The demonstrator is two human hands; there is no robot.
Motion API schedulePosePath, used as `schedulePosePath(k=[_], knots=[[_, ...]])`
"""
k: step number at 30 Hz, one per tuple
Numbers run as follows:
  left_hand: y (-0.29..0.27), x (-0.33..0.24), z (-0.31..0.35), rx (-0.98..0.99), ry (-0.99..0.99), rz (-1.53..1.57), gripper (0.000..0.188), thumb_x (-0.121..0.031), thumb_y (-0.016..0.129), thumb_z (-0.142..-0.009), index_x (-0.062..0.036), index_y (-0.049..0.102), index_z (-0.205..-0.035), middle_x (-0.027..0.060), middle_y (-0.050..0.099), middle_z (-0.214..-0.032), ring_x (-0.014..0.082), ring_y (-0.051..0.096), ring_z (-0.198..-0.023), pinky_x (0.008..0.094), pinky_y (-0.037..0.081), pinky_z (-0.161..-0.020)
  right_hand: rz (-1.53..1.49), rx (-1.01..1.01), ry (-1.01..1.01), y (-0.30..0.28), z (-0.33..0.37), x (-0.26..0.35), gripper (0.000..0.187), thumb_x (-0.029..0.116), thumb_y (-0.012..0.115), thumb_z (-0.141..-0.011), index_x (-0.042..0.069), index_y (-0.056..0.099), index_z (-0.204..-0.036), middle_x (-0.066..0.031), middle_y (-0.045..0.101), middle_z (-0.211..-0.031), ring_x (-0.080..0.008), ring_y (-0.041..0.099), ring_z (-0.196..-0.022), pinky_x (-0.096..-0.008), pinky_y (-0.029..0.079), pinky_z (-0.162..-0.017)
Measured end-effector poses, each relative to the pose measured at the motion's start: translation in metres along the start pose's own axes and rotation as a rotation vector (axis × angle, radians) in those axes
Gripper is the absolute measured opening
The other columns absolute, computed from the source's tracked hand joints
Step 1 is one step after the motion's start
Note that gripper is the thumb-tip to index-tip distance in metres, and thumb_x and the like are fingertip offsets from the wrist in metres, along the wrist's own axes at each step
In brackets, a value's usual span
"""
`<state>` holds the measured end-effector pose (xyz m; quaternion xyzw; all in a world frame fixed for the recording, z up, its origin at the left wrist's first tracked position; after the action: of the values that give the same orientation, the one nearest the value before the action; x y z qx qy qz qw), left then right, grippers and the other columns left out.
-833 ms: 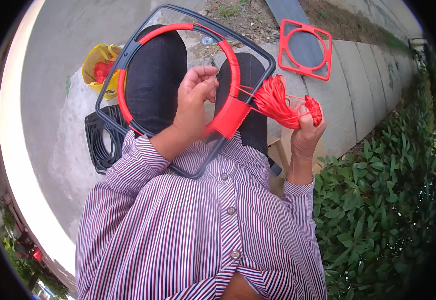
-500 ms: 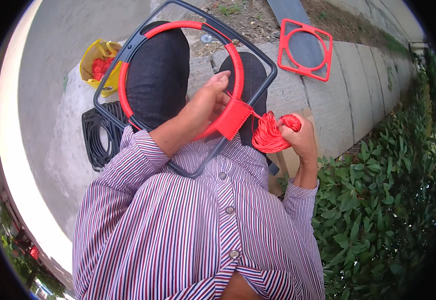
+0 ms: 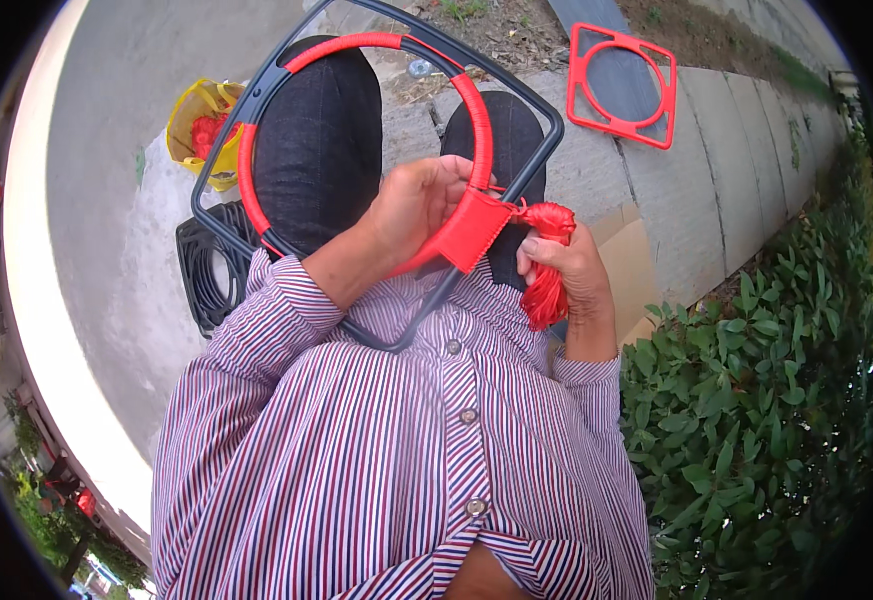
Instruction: The person is tying a red rope onto a black and red frame, possibly as part of furniture or object manufacturing.
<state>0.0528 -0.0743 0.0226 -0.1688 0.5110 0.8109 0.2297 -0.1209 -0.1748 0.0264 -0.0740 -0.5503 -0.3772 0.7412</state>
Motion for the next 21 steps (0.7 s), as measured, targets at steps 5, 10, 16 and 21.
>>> schedulePosePath(k=[5,10,16,21], knots=[[-0.006,0.002,-0.003,-0.055,0.007,-0.017,0.035,-0.014,0.039,-0.085,0.0049,0.052,-0.111,0.0211,0.064,-0.102,0.0283,0.067,-0.094,0.0369,0.054,-0.087,0.023,-0.157,0.016,-0.019,-0.006,-0.003,0.016,0.014,0.068,-0.081,0.003,0.058,-0.087,-0.0059,0.060,-0.064,-0.0117,0.057,-0.054,-0.0242,0.047,-0.052],[-0.007,0.007,-0.006,-0.110,-0.041,-0.022,0.031,-0.011,0.040,-0.086,0.0053,0.054,-0.108,0.0208,0.065,-0.100,0.0307,0.067,-0.092,0.0403,0.055,-0.086,-0.077,-0.206,-0.063,-0.025,-0.001,-0.018,0.012,0.013,0.066,-0.082,0.004,0.059,-0.084,-0.0066,0.060,-0.063,-0.0126,0.057,-0.054,-0.0244,0.046,-0.050],[-0.008,0.005,-0.010,-0.095,-0.062,0.036,0.025,-0.009,0.045,-0.084,0.0040,0.056,-0.103,0.0184,0.065,-0.098,0.0319,0.067,-0.091,0.0427,0.055,-0.086,-0.062,-0.286,-0.083,-0.023,0.005,-0.031,0.013,0.015,0.064,-0.083,0.003,0.059,-0.083,-0.0086,0.060,-0.061,-0.0147,0.056,-0.052,-0.0253,0.045,-0.049],[-0.003,0.002,-0.006,-0.061,-0.058,0.052,0.020,-0.007,0.046,-0.082,0.0018,0.056,-0.098,0.0154,0.064,-0.094,0.0311,0.067,-0.088,0.0443,0.055,-0.087,-0.034,-0.238,-0.097,-0.018,0.006,-0.026,0.013,0.016,0.064,-0.083,0.003,0.060,-0.081,-0.0088,0.060,-0.062,-0.0148,0.056,-0.052,-0.0252,0.046,-0.050]])
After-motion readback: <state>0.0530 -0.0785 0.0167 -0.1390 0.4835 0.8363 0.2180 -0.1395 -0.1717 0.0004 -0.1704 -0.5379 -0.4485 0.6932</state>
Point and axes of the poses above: each hand's wrist, its own z-axis away from the middle knuckle, its own y-axis out of the palm, x = y × z, the point moved 4 cm from there along -z, towards the middle knuckle
